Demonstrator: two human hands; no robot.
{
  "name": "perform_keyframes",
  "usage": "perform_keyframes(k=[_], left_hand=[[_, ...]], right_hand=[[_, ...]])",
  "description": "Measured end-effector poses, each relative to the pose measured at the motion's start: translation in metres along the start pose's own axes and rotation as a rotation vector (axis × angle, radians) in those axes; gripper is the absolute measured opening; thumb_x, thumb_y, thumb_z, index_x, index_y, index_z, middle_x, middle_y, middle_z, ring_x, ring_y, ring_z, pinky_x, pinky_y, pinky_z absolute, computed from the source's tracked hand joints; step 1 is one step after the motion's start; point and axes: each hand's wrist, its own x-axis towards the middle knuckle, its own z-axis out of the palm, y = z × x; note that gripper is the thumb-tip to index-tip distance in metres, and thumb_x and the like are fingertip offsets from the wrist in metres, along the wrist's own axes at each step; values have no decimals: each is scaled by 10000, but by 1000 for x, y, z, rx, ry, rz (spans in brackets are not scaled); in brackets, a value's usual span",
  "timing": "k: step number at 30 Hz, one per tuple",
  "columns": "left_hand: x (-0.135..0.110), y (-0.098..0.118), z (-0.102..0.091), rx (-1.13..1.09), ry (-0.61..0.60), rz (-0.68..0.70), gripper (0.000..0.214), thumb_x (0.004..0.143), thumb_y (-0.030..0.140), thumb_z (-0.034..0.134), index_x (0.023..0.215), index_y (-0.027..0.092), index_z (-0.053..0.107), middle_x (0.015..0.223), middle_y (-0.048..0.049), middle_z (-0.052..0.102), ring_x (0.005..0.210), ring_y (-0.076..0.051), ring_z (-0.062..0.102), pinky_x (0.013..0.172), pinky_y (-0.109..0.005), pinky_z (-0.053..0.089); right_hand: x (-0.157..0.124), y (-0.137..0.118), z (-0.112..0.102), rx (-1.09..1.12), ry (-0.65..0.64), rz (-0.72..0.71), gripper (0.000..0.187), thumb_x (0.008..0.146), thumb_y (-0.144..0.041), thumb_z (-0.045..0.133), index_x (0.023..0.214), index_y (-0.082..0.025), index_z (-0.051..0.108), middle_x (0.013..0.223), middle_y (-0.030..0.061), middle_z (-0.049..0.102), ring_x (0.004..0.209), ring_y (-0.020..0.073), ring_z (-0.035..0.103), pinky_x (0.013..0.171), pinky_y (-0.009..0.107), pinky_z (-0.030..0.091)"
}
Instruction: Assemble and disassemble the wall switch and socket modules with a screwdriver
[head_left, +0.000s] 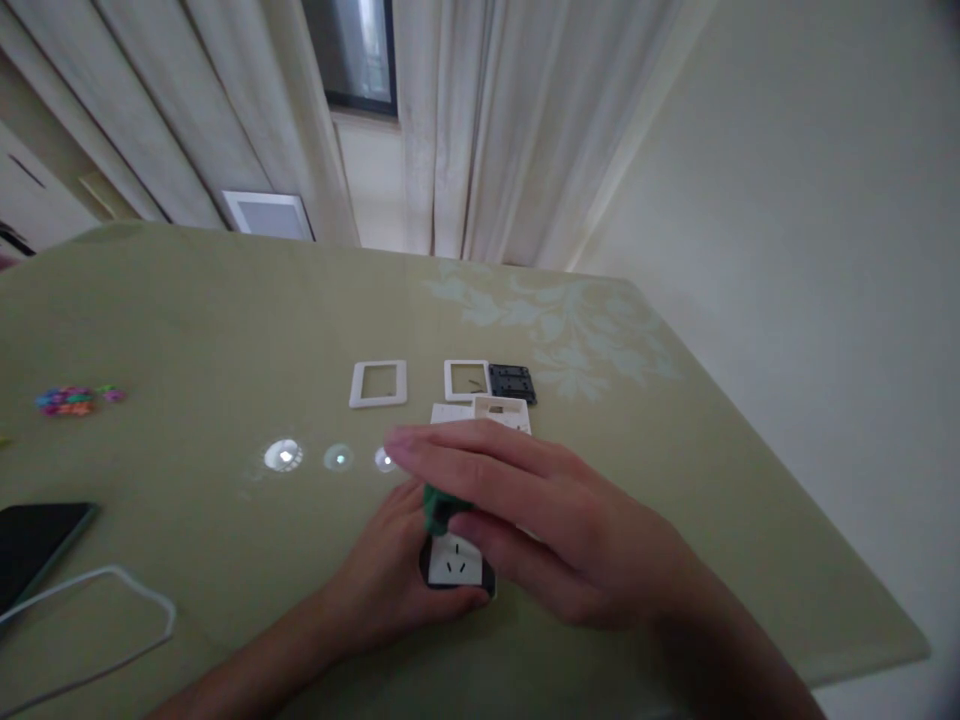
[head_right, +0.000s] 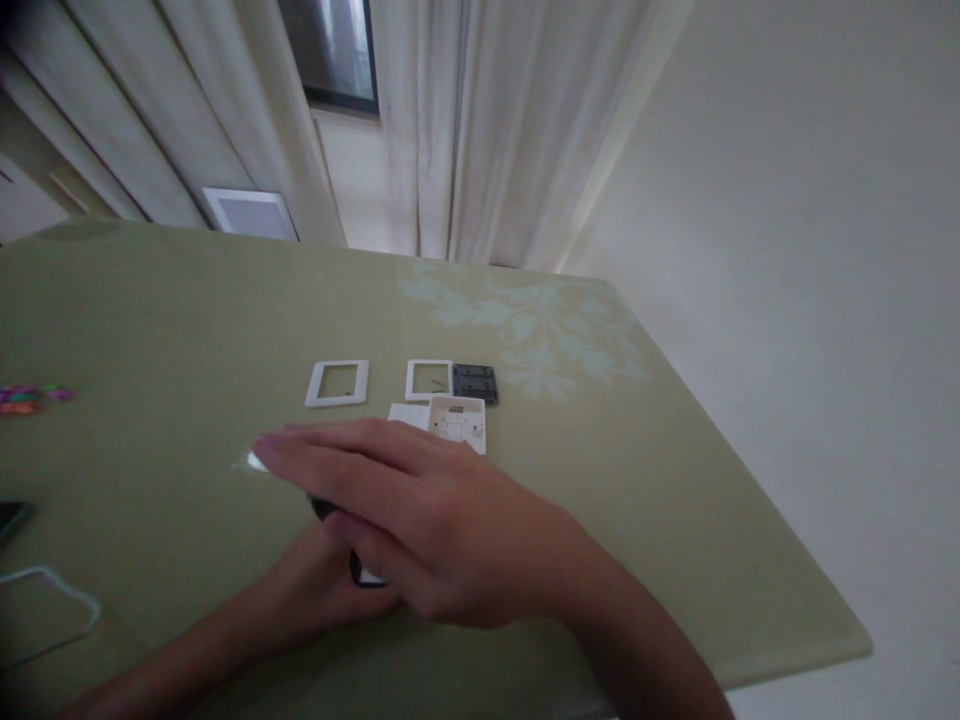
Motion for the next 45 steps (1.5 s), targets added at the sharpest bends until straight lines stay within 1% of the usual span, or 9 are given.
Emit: perform_keyframes(k=[6, 12, 18, 23, 25, 27, 32, 37, 45], left_hand=[[1, 1, 0, -20, -50, 17, 415, 828, 463, 881, 1208, 380, 736, 1421, 6, 743, 1459, -443, 619, 1228, -622, 550], [0, -3, -1, -19, -11, -2, 476, 810, 480, 911, 1232, 378, 714, 1418, -26, 740, 1391, -444, 653, 1222, -626, 541], [3, -3, -6, 9, -49, -55, 626, 778, 468, 944, 1333, 359, 677, 1390, -77, 721, 1310, -421, 664, 1135, -628, 592], [0, -1, -23, 3, -117, -33, 954, 799, 698, 901, 1594, 327, 526, 1564, -140, 614, 1405, -417, 604, 1174, -629, 553], [6, -8, -39, 16, -57, -17, 742, 996, 674, 690, 1626, 330, 505, 1629, -132, 583, 1434, -369, 610, 1168, -572, 567], [20, -20, -59, 165, 104, -71, 486, 1122, 546, 480, 1507, 290, 630, 1523, -121, 683, 1305, -308, 706, 1093, -493, 614], [67, -68, -103, 517, 245, -194, 365, 1031, 361, 511, 1159, 210, 818, 1321, -162, 793, 1296, -379, 691, 1220, -567, 487], [80, -93, -113, 632, 190, -271, 380, 1007, 284, 493, 1047, 237, 868, 1153, -119, 843, 1128, -323, 768, 1076, -431, 582], [96, -92, -116, 743, 67, -341, 370, 1036, 288, 526, 1171, 259, 869, 1228, -118, 843, 1138, -343, 787, 975, -403, 583]], right_hand=[[0, 6, 3, -48, 223, -36, 260, 1009, -329, 827, 1224, -184, 813, 1043, 40, 720, 934, 138, 710, 885, 243, 616], [-2, 1, -7, 66, 3, 9, 367, 1113, -180, 653, 1477, -222, 666, 1391, 88, 755, 1295, 178, 706, 1123, 327, 575], [1, 4, 6, -103, 272, 59, 351, 979, -465, 855, 1091, -155, 733, 987, 43, 754, 855, 143, 679, 774, 259, 547], [-16, 18, -14, 165, 590, 256, 342, 949, -467, 877, 1021, -201, 673, 802, -26, 724, 639, 106, 666, 550, 201, 484], [-31, 34, -20, 392, 768, 373, 440, 918, -578, 865, 971, -227, 605, 749, -27, 750, 544, 134, 706, 454, 198, 484], [-50, 53, -20, 591, 940, 536, 616, 680, -623, 1013, 907, -225, 601, 680, -23, 765, 483, 172, 715, 440, 226, 541], [-96, 92, -7, 720, 1187, 669, 664, 568, -663, 1026, 810, -217, 597, 573, -37, 724, 389, 105, 621, 369, 152, 480], [-117, 108, -9, 845, 1311, 744, 564, 614, -551, 1029, 786, -213, 611, 579, -41, 729, 378, 78, 591, 361, 132, 470], [-115, 105, 1, 921, 1307, 767, 519, 679, -522, 1021, 800, -204, 628, 636, -15, 759, 432, 105, 648, 367, 160, 475]])
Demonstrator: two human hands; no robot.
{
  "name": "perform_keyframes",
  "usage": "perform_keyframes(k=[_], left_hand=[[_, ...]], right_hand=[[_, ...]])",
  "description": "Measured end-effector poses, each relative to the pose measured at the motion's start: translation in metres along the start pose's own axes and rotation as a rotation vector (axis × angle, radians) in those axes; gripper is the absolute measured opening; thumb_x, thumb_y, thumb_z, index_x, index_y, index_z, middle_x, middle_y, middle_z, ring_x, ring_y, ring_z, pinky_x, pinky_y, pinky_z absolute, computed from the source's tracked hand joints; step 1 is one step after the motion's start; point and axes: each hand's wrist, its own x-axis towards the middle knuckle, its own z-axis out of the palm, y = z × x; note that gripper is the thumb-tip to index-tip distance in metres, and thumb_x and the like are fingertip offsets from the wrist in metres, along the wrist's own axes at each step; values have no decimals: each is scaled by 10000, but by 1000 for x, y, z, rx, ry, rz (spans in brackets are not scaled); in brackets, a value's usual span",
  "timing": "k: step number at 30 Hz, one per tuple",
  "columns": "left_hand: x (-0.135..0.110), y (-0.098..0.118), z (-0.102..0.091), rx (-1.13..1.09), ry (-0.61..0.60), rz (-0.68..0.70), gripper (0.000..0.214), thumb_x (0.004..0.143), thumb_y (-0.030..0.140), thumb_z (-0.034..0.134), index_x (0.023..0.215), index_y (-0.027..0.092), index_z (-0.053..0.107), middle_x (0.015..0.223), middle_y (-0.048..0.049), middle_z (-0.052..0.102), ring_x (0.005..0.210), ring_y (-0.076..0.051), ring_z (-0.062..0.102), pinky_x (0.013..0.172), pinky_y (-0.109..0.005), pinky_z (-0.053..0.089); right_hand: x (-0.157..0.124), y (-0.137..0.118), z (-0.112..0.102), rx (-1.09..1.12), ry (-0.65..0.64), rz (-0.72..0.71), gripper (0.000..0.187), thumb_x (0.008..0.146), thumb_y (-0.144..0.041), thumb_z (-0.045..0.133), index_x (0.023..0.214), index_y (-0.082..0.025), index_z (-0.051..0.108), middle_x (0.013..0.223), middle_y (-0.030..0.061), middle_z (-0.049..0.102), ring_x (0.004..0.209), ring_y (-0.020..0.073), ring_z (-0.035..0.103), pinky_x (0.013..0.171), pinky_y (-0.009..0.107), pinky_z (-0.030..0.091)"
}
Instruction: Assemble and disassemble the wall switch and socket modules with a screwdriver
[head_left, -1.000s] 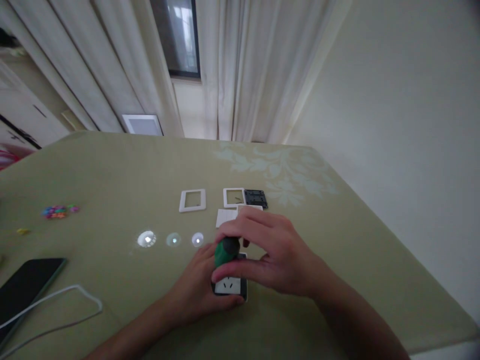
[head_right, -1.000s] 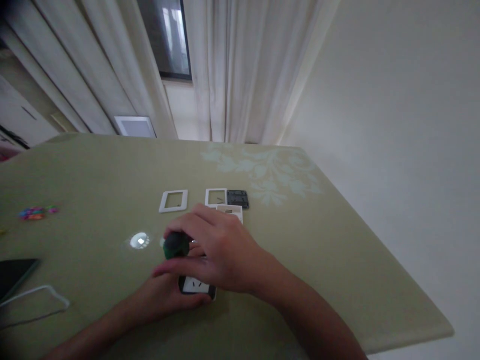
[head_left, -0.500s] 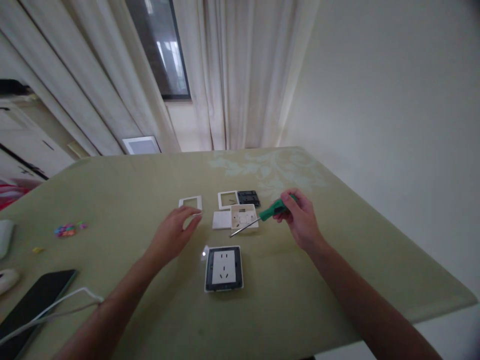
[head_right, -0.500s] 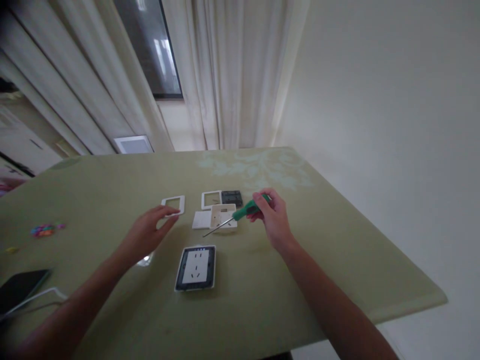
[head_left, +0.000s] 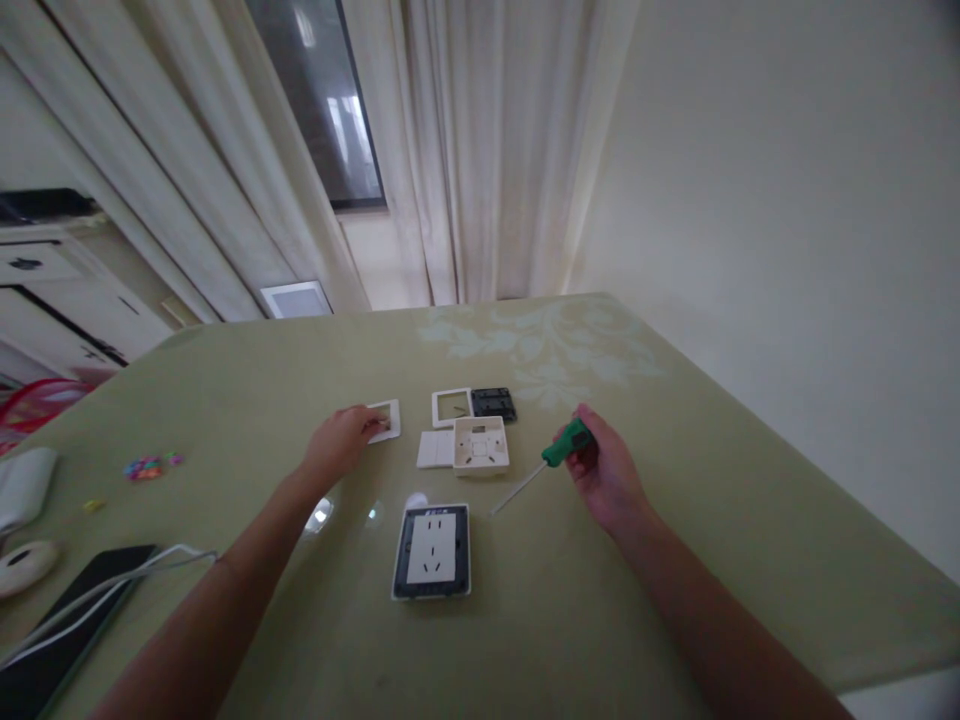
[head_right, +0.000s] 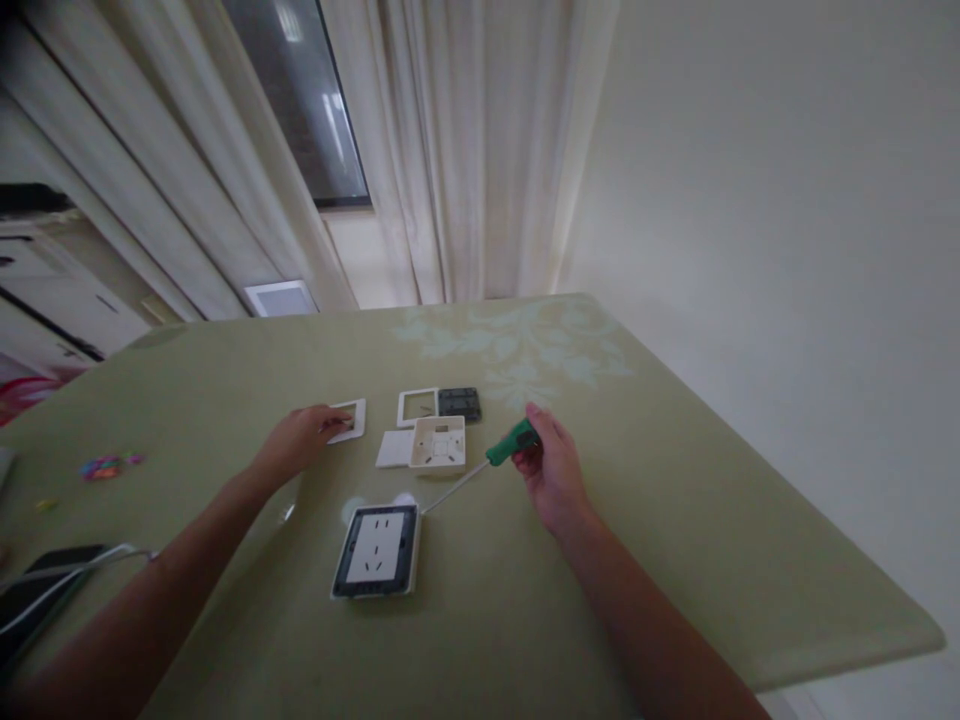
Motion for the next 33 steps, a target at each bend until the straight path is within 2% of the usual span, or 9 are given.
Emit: perform_keyframes(k=[6, 12, 17, 20, 22, 24, 27, 30, 33], left_hand=[[8, 4, -9, 71, -76, 25, 291, 1005, 272, 601, 1099, 278, 877, 1178, -88, 846, 1099, -329, 793, 919, -366, 572], [3, 11, -14, 111, -102, 90, 312, 1018, 215, 567, 1040, 298, 868, 1171, -59, 837, 1054, -288, 794, 874, -339, 566], [-8, 16, -22, 109, -20, 95, 246, 1017, 231, 575, 968, 222, 816, 1039, -117, 834, 966, -330, 796, 838, -393, 588], [-32, 26, -28, 69, 86, 89, 225, 1025, 229, 558, 999, 172, 774, 999, -163, 826, 922, -354, 793, 846, -457, 610], [-56, 40, -27, -5, 130, 143, 180, 1031, 247, 596, 1047, 187, 765, 1073, -132, 835, 981, -317, 798, 898, -430, 625], [-82, 59, -23, -130, 129, 249, 168, 1074, 320, 626, 1072, 239, 773, 1036, -47, 843, 922, -222, 805, 843, -310, 640], [-111, 88, -11, -553, 160, 484, 190, 1131, 277, 615, 1064, 254, 791, 980, -17, 833, 868, -165, 798, 766, -233, 625], [-121, 103, 2, -697, 208, 573, 189, 1140, 217, 619, 1109, 263, 799, 1006, -14, 819, 892, -140, 779, 785, -210, 606], [-120, 104, 9, -740, 221, 583, 165, 1128, 198, 647, 1128, 259, 801, 1010, -21, 806, 910, -145, 753, 807, -226, 594]], right_hand=[[-2, 5, 1, -1, -12, 16, 533, 673, -547, 1021, 775, -219, 613, 624, -15, 764, 407, 109, 627, 347, 183, 451], [-1, 5, -1, -7, -7, 35, 509, 670, -539, 1026, 769, -234, 630, 613, -26, 765, 373, 108, 600, 312, 206, 396], [0, 4, 0, -11, 18, 50, 526, 652, -536, 1038, 748, -238, 615, 604, -29, 758, 371, 98, 585, 309, 190, 391], [0, 2, 1, -4, 45, 58, 532, 638, -526, 1042, 739, -231, 611, 597, -31, 751, 371, 88, 578, 311, 177, 391], [-1, 1, 2, 1, 67, 63, 551, 606, -529, 1052, 738, -222, 614, 602, -26, 752, 374, 78, 571, 314, 160, 390], [-2, 0, 3, 4, 90, 71, 590, 542, -541, 1071, 746, -213, 626, 608, -22, 753, 376, 66, 564, 313, 139, 383], [-5, -2, 5, 0, 118, 82, 656, 442, -561, 1094, 759, -207, 642, 601, -28, 745, 372, 56, 552, 306, 121, 367], [-8, -4, 8, -13, 136, 90, 684, 393, -570, 1101, 744, -209, 638, 590, -41, 732, 366, 47, 536, 306, 114, 362], [-11, -4, 10, -29, 141, 88, 679, 386, -565, 1104, 734, -209, 642, 596, -37, 735, 373, 45, 530, 310, 112, 360]])
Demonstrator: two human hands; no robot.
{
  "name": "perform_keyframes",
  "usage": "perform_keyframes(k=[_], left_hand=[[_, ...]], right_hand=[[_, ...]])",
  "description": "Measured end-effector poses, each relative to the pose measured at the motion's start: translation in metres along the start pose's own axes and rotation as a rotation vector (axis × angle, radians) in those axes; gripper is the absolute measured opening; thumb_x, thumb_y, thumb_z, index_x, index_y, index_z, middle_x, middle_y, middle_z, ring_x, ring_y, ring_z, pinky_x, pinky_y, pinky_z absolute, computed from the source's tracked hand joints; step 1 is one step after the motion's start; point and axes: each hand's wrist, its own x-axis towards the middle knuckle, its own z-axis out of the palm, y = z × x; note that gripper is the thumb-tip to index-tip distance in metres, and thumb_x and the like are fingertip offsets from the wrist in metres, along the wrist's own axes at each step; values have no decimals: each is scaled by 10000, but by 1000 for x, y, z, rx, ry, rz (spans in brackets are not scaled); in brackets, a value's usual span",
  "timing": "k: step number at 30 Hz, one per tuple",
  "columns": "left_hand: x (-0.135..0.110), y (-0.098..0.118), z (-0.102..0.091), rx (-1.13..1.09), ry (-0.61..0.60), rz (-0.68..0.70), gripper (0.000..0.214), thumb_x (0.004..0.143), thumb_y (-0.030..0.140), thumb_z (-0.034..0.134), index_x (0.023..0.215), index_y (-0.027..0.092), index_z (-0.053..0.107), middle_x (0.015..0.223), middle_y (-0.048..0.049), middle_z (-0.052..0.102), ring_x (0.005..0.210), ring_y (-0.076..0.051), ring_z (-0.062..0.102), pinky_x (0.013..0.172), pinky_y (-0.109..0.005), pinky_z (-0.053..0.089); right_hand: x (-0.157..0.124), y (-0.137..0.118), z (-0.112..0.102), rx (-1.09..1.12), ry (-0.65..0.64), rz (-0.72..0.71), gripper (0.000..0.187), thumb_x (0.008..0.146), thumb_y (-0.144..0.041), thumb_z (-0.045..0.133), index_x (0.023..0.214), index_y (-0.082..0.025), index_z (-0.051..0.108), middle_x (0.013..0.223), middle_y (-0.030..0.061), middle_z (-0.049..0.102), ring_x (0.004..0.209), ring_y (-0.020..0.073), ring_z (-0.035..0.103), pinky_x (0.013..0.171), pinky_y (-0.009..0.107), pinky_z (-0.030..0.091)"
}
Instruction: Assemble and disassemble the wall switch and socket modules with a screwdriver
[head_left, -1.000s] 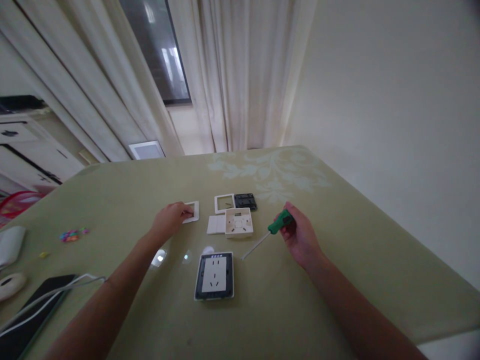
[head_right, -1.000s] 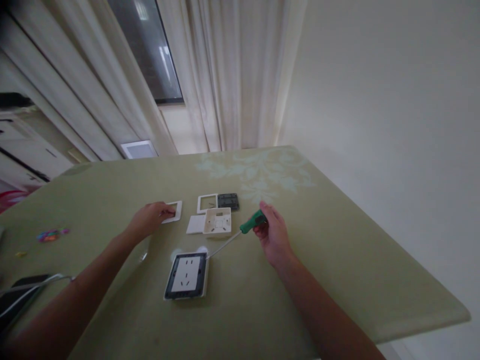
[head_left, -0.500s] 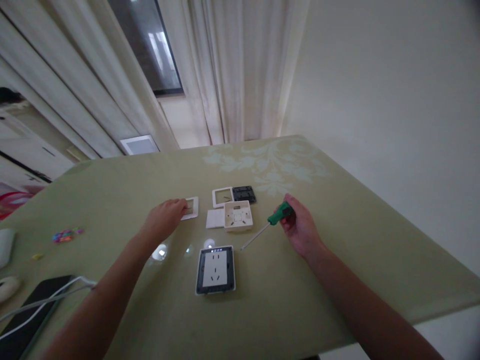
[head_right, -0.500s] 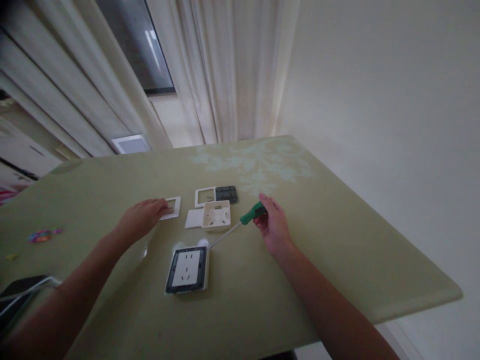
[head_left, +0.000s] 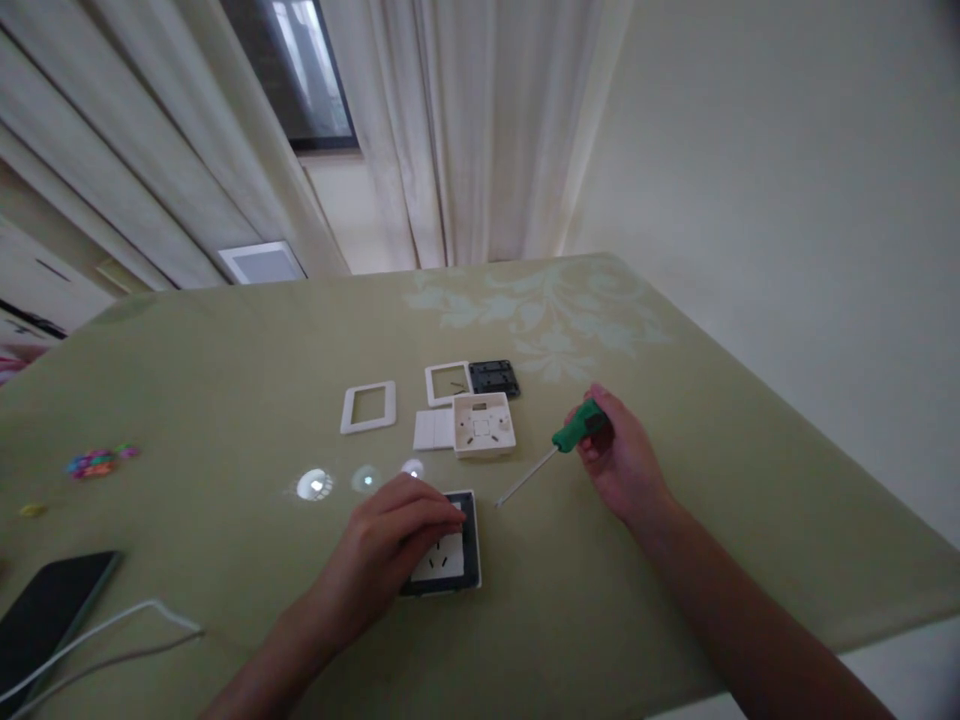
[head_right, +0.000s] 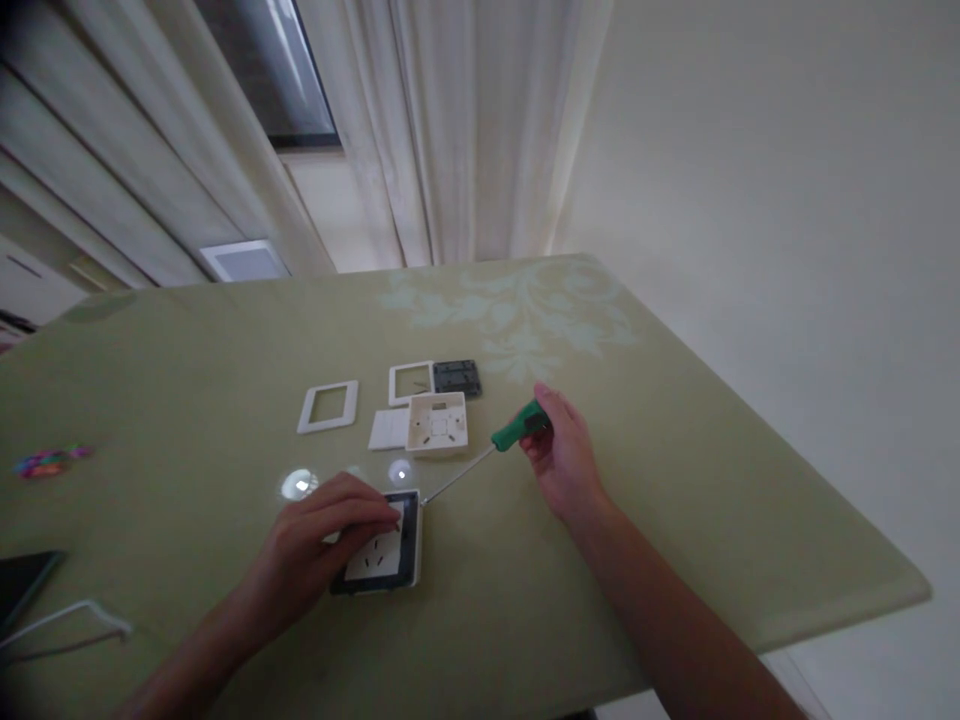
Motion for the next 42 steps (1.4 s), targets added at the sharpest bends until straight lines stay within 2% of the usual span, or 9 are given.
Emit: perform_keyframes(k=[8, 16, 20, 25, 29, 35, 42], left_hand=[[-1, 1, 3, -17, -60, 3, 135, 1137, 207, 635, 1123, 242, 764, 987, -16, 822, 892, -168, 736, 821, -281, 570], [-5, 10, 2, 151, -110, 93, 295, 1179, 161, 473, 1202, 205, 764, 1074, -67, 810, 933, -214, 671, 855, -348, 515], [-3, 19, 4, 168, -122, 101, 233, 1130, 108, 556, 1192, 193, 764, 1051, -69, 799, 919, -220, 669, 824, -350, 536], [-5, 23, 11, 113, -95, 23, 166, 1097, 119, 629, 1143, 208, 760, 1014, -54, 779, 897, -218, 658, 806, -357, 557], [-9, 23, 15, 144, -81, 19, 174, 1110, 113, 616, 1156, 210, 752, 1020, -53, 769, 890, -220, 644, 797, -361, 521], [-15, 24, 16, 202, -103, 79, 309, 1163, 76, 446, 1245, 167, 730, 1111, -84, 768, 956, -231, 633, 867, -385, 473], [-14, 20, 16, 178, -109, 121, 285, 1175, 98, 451, 1228, 148, 726, 1127, -84, 774, 970, -220, 634, 894, -372, 457]], right_hand=[[1, -2, -2, -30, -10, -18, 623, 435, -566, 1098, 735, -220, 675, 608, -19, 744, 414, 68, 540, 346, 139, 411], [-2, -5, -1, -36, -14, 2, 632, 444, -565, 1100, 766, -222, 678, 605, -19, 732, 413, 59, 503, 321, 130, 306], [-6, -4, -3, -49, -52, 2, 585, 512, -559, 1079, 782, -229, 680, 621, -11, 739, 433, 82, 537, 317, 148, 294], [-5, -4, -6, -67, -73, -19, 492, 628, -538, 1034, 807, -241, 685, 652, -16, 745, 455, 98, 582, 321, 175, 304], [-4, -3, -6, -67, -65, -23, 505, 613, -545, 1041, 787, -238, 679, 639, -15, 740, 438, 92, 556, 321, 180, 306], [-5, -2, -4, -71, -60, -23, 548, 572, -565, 1060, 773, -236, 671, 628, -20, 734, 456, 86, 559, 344, 164, 349], [-5, -3, -4, -72, -65, -27, 538, 587, -556, 1049, 768, -235, 657, 622, -22, 731, 450, 82, 550, 338, 158, 324]])
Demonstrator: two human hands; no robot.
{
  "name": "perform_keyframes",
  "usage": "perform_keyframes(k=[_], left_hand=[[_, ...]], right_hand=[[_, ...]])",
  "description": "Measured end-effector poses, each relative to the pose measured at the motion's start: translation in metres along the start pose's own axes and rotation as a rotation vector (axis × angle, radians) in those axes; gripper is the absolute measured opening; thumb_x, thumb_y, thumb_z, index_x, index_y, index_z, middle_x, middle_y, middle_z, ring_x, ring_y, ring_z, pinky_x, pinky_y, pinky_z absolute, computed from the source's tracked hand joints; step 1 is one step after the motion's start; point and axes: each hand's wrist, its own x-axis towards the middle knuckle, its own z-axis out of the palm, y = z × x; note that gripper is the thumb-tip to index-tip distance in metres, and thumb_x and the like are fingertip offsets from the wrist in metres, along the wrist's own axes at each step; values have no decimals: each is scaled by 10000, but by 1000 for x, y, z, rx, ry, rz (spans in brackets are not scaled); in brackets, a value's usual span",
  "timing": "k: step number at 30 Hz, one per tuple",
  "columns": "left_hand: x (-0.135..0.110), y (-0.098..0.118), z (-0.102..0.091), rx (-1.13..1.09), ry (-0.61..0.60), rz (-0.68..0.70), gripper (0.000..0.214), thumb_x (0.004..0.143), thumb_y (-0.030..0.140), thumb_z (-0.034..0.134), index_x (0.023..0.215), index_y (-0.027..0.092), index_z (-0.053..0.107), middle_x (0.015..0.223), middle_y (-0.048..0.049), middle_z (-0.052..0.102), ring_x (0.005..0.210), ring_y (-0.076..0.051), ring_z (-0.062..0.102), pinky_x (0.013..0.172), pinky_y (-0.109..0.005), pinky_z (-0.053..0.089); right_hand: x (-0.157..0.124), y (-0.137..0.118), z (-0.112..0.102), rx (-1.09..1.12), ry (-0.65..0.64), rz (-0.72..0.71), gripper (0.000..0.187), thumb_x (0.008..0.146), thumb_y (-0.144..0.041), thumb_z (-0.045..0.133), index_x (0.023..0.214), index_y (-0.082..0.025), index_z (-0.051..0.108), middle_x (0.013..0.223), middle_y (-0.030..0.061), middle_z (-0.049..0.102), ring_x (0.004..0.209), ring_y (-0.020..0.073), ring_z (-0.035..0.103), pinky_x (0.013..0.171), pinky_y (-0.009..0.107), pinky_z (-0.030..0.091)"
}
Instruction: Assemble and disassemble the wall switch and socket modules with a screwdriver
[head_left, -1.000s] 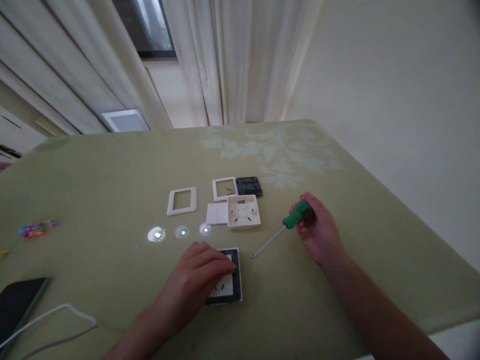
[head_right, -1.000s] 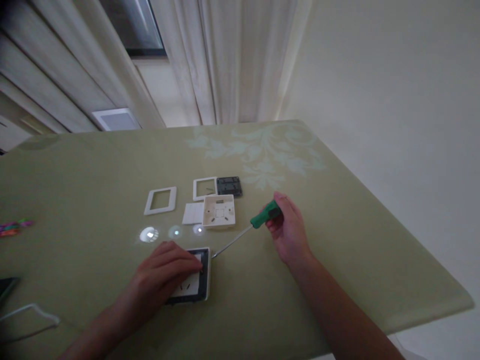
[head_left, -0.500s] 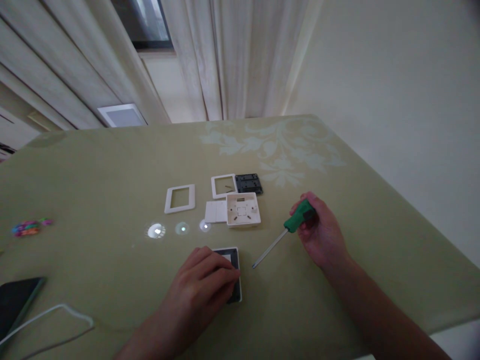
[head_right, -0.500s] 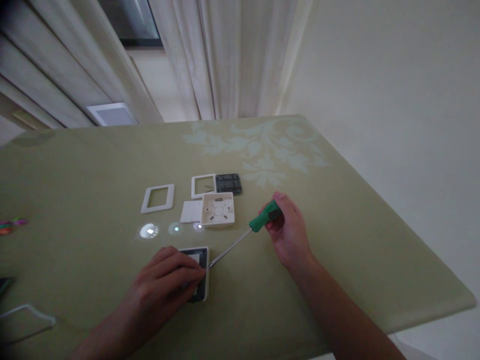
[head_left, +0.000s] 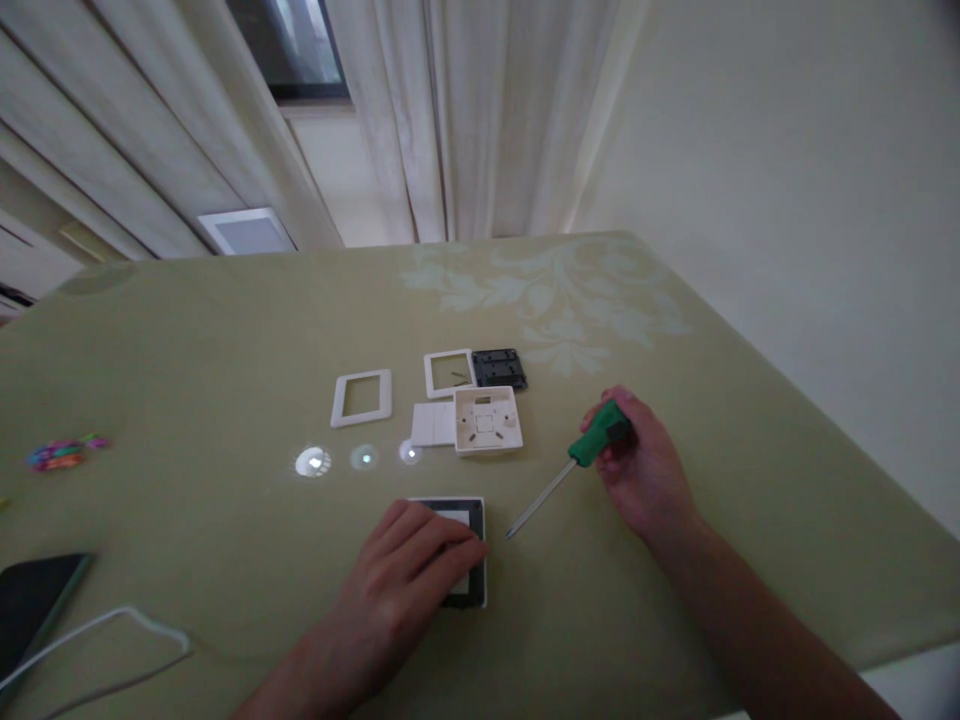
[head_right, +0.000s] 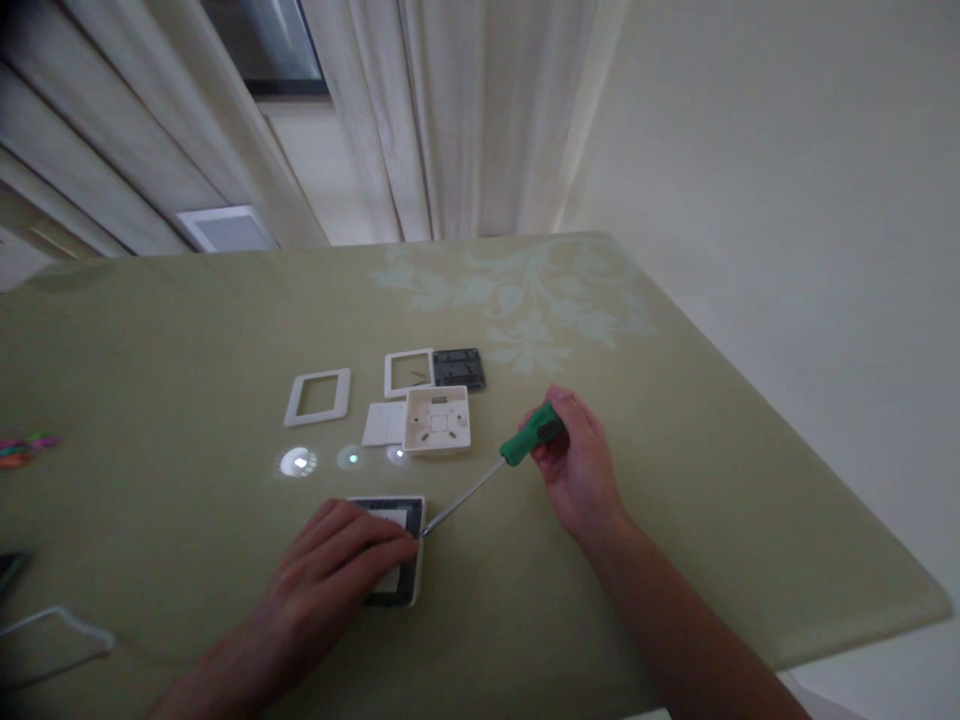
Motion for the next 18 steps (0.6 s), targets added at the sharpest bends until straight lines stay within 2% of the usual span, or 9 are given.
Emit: perform_keyframes(k=[6, 12, 18], left_hand=[[-4, -4, 2, -7, 22, 14, 251, 1128, 54, 538, 1237, 178, 727, 1109, -71, 800, 913, -218, 649, 869, -375, 459], [0, -2, -4, 78, 33, 83, 311, 1162, 100, 453, 1230, 201, 739, 1077, -65, 818, 907, -224, 668, 883, -390, 481], [-3, -8, 5, -11, 84, 51, 121, 1085, 115, 686, 1162, 188, 744, 1038, -46, 813, 893, -208, 645, 861, -369, 477]], right_hand=[[-1, -1, 1, 5, 9, 2, 560, 564, -573, 1053, 769, -235, 656, 622, -22, 729, 432, 73, 523, 325, 158, 292], [0, 0, 0, 10, 22, -9, 511, 600, -551, 1033, 781, -246, 665, 630, -20, 737, 450, 97, 570, 331, 179, 308], [0, -1, 2, 20, 25, 8, 553, 545, -562, 1058, 769, -243, 666, 620, -18, 734, 460, 96, 567, 342, 166, 337]])
